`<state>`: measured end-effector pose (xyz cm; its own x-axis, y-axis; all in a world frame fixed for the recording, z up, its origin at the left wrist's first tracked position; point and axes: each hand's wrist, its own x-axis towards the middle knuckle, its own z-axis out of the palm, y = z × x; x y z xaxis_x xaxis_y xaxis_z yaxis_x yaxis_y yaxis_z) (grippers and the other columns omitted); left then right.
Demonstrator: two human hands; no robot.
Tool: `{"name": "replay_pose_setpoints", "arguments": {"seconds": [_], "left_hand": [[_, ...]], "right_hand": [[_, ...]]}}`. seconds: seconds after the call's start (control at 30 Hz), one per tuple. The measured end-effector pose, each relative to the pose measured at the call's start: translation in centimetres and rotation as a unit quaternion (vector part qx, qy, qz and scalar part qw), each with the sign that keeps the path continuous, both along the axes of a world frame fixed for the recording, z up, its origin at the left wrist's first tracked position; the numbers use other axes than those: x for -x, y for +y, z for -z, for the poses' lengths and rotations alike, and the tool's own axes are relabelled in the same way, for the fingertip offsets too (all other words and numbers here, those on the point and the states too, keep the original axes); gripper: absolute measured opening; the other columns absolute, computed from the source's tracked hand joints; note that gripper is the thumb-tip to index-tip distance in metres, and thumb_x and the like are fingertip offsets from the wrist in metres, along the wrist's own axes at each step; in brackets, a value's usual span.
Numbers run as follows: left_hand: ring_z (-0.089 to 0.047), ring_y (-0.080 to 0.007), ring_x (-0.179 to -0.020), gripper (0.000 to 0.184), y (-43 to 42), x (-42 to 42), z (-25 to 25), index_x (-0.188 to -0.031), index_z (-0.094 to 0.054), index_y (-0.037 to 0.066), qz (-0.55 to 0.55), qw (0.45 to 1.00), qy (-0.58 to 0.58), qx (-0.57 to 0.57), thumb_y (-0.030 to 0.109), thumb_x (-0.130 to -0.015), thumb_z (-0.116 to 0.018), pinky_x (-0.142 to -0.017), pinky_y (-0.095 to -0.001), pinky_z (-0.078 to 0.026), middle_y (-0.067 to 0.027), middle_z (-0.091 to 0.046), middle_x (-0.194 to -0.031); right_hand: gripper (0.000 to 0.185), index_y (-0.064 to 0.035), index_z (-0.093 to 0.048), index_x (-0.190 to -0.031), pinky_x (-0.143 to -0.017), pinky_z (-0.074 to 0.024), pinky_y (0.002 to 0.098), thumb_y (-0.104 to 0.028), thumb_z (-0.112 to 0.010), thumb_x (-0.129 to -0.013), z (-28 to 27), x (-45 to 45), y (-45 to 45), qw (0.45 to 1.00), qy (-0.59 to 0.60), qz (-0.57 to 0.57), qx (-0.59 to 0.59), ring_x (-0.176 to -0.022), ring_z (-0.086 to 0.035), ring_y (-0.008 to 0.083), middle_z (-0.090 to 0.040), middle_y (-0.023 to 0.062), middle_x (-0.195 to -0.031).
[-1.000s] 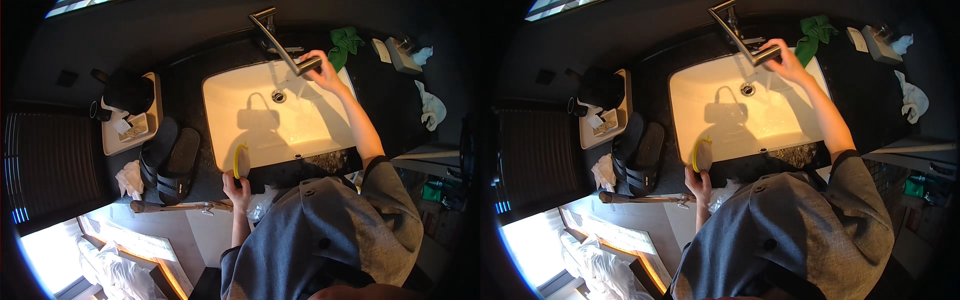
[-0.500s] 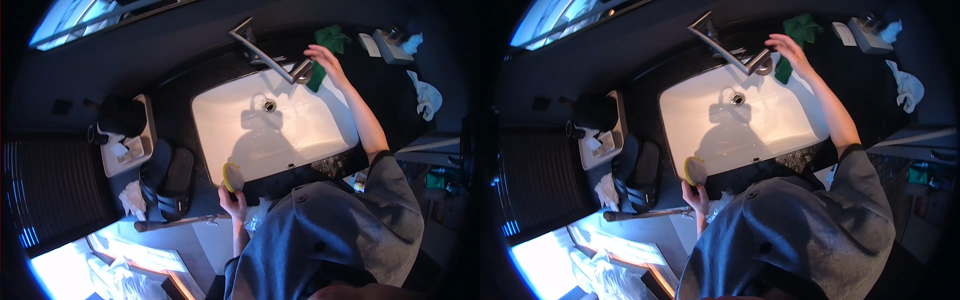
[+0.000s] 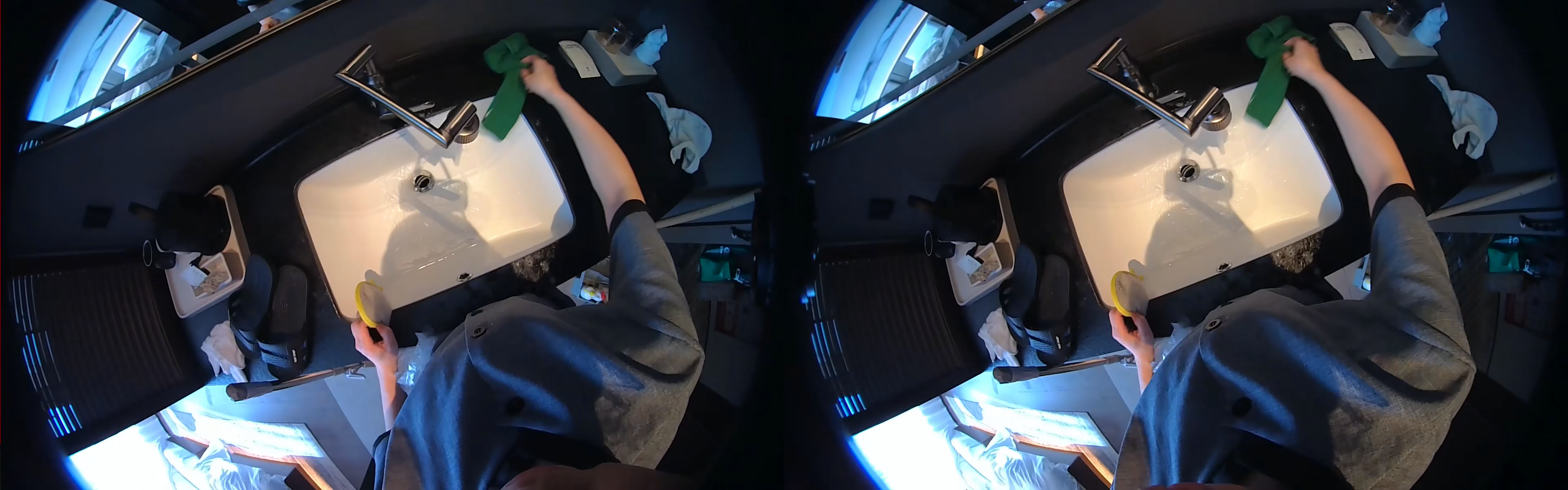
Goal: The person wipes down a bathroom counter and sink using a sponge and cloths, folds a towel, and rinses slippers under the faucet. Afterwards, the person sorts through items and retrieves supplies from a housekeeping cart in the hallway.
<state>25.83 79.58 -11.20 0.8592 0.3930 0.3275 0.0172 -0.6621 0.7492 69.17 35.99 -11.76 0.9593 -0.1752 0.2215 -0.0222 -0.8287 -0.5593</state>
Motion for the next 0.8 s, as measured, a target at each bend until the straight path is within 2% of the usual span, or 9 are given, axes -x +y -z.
{"name": "replay_pose_setpoints", "arguments": {"seconds": [0.03, 0.17, 0.23, 0.3, 0.37, 0.4, 0.5, 0.57, 0.8], "left_hand": [[-0.052, -0.0349, -0.074, 0.023, 0.0, 0.0, -0.1, -0.09, -0.052, 0.0, -0.001, 1.0, -0.003, 0.001, 0.0, -0.067, -0.05, -0.066, -0.038, -0.042, -0.017, -0.051, -0.082], [-0.052, -0.0346, -0.073, 0.023, 0.0, 0.1, -0.1, -0.09, -0.052, 0.0, -0.001, 1.0, 0.003, 0.002, -0.001, -0.067, -0.05, -0.065, -0.0377, -0.042, -0.0168, -0.051, -0.082], [-0.052, -0.0342, -0.071, 0.021, 0.1, 0.2, 0.4, -0.089, -0.052, -0.001, -0.01, 1.0, 0.008, 0.003, -0.001, -0.067, -0.05, -0.064, -0.0373, -0.043, -0.0168, -0.052, -0.081], [-0.053, -0.0342, -0.071, 0.02, 0.1, 0.2, 0.4, -0.087, -0.051, -0.001, -0.009, 1.0, 0.009, 0.013, -0.001, -0.067, -0.049, -0.064, -0.0375, -0.043, -0.017, -0.052, -0.08], [-0.053, -0.034, -0.07, 0.018, 0.0, -0.1, 0.2, -0.084, -0.051, -0.001, -0.005, 1.0, -0.009, 0.005, -0.002, -0.066, -0.049, -0.064, -0.0376, -0.043, -0.0169, -0.052, -0.079], [-0.052, -0.034, -0.07, 0.018, -0.1, -0.3, 0.3, -0.084, -0.051, -0.001, -0.005, 1.0, -0.01, 0.013, -0.001, -0.067, -0.049, -0.063, -0.0378, -0.042, -0.0169, -0.052, -0.079], [-0.052, -0.0342, -0.07, 0.017, 0.0, 0.1, 0.3, -0.084, -0.051, -0.001, -0.017, 0.999, 0.028, 0.032, 0.003, -0.068, -0.049, -0.063, -0.038, -0.042, -0.0169, -0.051, -0.079], [-0.051, -0.0345, -0.071, 0.018, 0.1, 0.4, 0.4, -0.086, -0.051, -0.001, -0.014, 0.999, 0.037, 0.033, 0.006, -0.069, -0.049, -0.063, -0.038, -0.041, -0.0169, -0.05, -0.079], [-0.052, -0.0338, -0.073, 0.019, 0.3, 0.7, 0.8, -0.088, -0.052, -0.001, -0.001, 1.0, 0.015, 0.024, 0.001, -0.068, -0.049, -0.065, -0.0371, -0.042, -0.0164, -0.051, -0.08]], "right_hand": [[0.026, -0.003, -0.058, -0.096, -0.068, -0.0488, 0.0368, -0.015, -0.056, -0.073, -2.8, 0.9, -0.4, 0.998, -0.024, 0.04, -0.042, -0.073, -0.062, 0.0248, -0.062, 0.016, -0.078], [0.026, -0.0039, -0.058, -0.097, -0.065, -0.0486, 0.0349, -0.017, -0.059, -0.074, -5.4, 0.9, -8.0, 0.975, -0.176, 0.133, 0.009, -0.065, -0.062, 0.025, -0.063, 0.0112, -0.07], [0.035, -0.0039, -0.054, -0.105, -0.075, -0.0467, 0.0362, -0.016, -0.059, -0.073, -5.1, 1.1, -11.5, 0.976, -0.163, 0.142, 0.003, -0.081, -0.059, 0.0287, -0.061, 0.0164, -0.085], [0.046, -0.0043, -0.048, -0.113, -0.086, -0.0411, 0.0394, -0.016, -0.059, -0.07, -3.9, 1.4, -11.5, 0.935, -0.185, 0.197, 0.228, -0.1, -0.049, 0.0344, -0.05, 0.0223, -0.106], [0.052, -0.0049, -0.045, -0.116, -0.089, -0.039, 0.0391, -0.015, -0.061, -0.067, -7.0, 4.8, -5.3, 0.947, -0.251, 0.047, 0.193, -0.105, -0.044, 0.0334, -0.043, 0.0222, -0.113], [0.052, -0.0053, -0.045, -0.117, -0.088, -0.0404, 0.0362, -0.016, -0.063, -0.069, -8.2, 5.8, -2.1, 0.983, -0.167, -0.079, 0.004, -0.104, -0.046, 0.0286, -0.043, 0.0171, -0.115], [0.068, -0.0077, -0.033, -0.129, -0.096, -0.0338, 0.0362, -0.025, -0.067, -0.073, -9.3, 9.4, 7.8, 0.898, -0.004, -0.392, -0.2, -0.117, -0.039, 0.0244, -0.039, 0.0123, -0.128], [0.075, -0.0063, -0.033, -0.129, -0.097, -0.0336, 0.0332, -0.024, -0.071, -0.067, -8.1, 10.8, 13.0, 0.865, 0.001, -0.457, -0.209, -0.117, -0.039, 0.023, -0.041, 0.0123, -0.126], [0.027, -0.0032, -0.056, -0.089, -0.066, -0.0467, 0.0231, -0.013, -0.067, -0.065, -8.0, 11.4, 15.8, 0.906, 0.01, -0.366, -0.212, -0.077, -0.06, 0.0128, -0.061, 0.005, -0.085]]}}
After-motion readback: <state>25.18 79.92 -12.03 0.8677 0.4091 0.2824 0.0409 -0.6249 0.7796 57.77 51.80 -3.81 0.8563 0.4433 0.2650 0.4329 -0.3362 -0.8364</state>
